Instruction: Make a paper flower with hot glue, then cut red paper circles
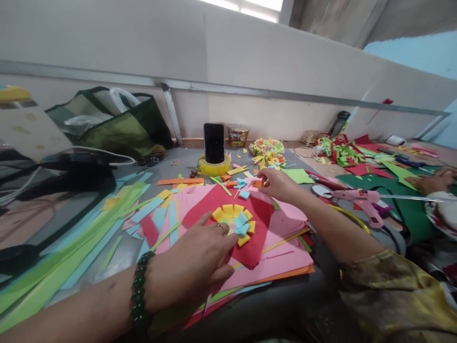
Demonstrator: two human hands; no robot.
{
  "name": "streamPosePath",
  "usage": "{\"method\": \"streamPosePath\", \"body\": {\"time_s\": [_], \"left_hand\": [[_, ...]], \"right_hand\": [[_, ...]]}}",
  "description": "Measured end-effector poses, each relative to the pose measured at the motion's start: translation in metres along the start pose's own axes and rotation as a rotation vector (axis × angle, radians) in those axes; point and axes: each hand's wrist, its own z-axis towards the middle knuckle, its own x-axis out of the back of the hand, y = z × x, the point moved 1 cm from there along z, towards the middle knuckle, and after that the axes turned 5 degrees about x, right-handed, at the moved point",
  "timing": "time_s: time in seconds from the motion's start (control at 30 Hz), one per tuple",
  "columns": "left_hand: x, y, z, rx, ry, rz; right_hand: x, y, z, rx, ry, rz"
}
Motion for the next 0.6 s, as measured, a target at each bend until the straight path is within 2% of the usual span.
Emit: {"method": "streamPosePath", "body": {"time_s": [0.13, 0.3, 0.37, 0.47, 0.53, 0.6], "left_hand": [[0.000, 0.001, 0.000, 0.001, 0.001, -0.007], [0.002, 0.001, -0.001, 0.022, -0.018, 0.002], [0.003, 0.001, -0.001, 0.030, -0.031, 0.001], [0.005, 0.000, -0.001, 0.029, -0.032, 0.004], [0.006, -0.001, -0.002, 0.024, -0.031, 0.003], [0.006, -0.001, -0.002, 0.023, -0.041, -0.008]], "right_hand": [[-0.001, 0.013, 0.004, 0.089, 0.220, 0.075], [-0.003, 0.025, 0.010, 0.173, 0.357, 0.268], [-0.002, 0.023, 0.010, 0.194, 0.340, 0.430], [-0.002, 0.013, 0.006, 0.264, 0.203, 0.678], [-0.002, 0.004, 0.002, 0.311, 0.111, 0.768], [-0.001, -0.003, -0.002, 0.346, 0.075, 0.786]]}}
